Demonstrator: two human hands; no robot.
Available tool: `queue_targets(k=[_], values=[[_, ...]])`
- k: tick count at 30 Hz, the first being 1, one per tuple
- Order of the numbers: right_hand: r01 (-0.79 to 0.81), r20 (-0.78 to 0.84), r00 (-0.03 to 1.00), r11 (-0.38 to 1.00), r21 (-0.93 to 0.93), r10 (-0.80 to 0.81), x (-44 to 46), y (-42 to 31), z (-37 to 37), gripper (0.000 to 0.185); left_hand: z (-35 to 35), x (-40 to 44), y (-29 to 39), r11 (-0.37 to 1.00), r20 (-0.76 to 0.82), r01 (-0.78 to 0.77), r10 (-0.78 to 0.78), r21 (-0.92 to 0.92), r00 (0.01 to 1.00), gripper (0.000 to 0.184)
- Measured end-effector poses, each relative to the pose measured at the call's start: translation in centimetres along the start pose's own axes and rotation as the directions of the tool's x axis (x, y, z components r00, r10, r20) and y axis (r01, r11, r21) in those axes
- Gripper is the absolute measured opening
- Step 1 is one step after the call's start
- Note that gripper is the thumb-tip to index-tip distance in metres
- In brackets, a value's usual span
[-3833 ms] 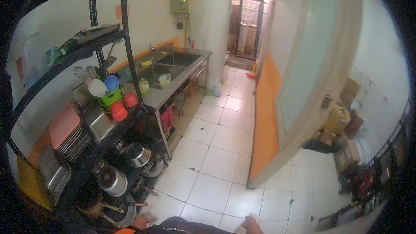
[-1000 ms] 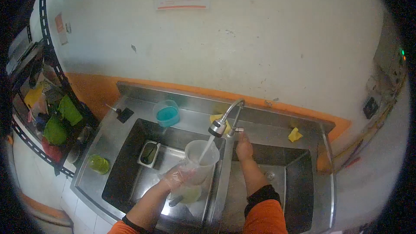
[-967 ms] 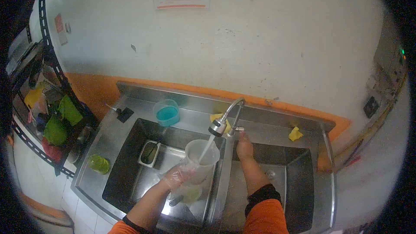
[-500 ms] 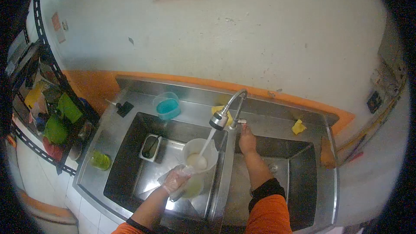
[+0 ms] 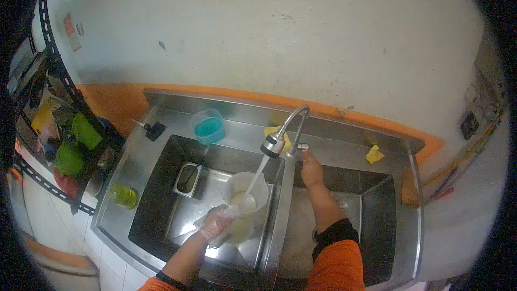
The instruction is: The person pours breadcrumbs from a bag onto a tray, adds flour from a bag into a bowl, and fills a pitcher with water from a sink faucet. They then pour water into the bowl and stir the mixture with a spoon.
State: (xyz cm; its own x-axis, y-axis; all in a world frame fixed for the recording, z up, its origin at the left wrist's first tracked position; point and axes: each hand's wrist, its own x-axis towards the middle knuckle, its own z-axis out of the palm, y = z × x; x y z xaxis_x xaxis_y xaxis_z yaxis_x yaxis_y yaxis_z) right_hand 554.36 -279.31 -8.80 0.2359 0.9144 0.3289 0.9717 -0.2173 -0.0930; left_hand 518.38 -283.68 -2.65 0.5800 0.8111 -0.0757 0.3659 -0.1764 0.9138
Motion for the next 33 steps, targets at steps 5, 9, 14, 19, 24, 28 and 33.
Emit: queue_targets(k=[5,9,14,19,24,28,33], values=[[0.175,-0.086,0.98,0.984,-0.039,-0.177,0.5,2.1,1.7,0.049,0.6,0.0,-2.5,0.999,-0.01,0.03,-0.03,0.018,1.0,0.047],[0.138,-0.025,0.99,0.99,0.007,-0.137,1.0,1.8,0.4,0.036,1.4,-0.3,-4.5,1.0,-0.048,0.029,-0.029,0.011,0.998,0.048],[0.156,0.308,0.94,0.988,-0.01,-0.146,4.1,3.2,-2.7,0.032,0.0,-1.4,-1.2,0.996,-0.025,0.061,-0.06,0.071,0.998,0.049],[0.173,0.528,0.837,0.985,-0.004,-0.144,9.4,2.4,-6.6,0.025,0.5,-1.9,-3.4,0.987,0.05,0.008,-0.016,0.159,0.999,0.052],[0.126,0.451,0.867,0.968,0.215,-0.213,12.3,6.5,-2.3,0.031,-0.2,-5.5,-2.7,0.972,0.004,0.12,-0.122,-0.201,0.993,0.045],[-0.064,-0.056,0.995,0.948,0.311,0.085,7.3,4.3,-4.2,0.052,-4.0,-11.3,1.1,0.966,-0.05,0.212,-0.221,-0.149,0.974,0.044],[-0.058,-0.29,0.937,0.907,0.417,0.193,-1.9,-2.6,-5.2,0.044,-7.4,-19.0,-0.1,0.993,-0.213,0.09,-0.104,-0.073,0.971,0.038]])
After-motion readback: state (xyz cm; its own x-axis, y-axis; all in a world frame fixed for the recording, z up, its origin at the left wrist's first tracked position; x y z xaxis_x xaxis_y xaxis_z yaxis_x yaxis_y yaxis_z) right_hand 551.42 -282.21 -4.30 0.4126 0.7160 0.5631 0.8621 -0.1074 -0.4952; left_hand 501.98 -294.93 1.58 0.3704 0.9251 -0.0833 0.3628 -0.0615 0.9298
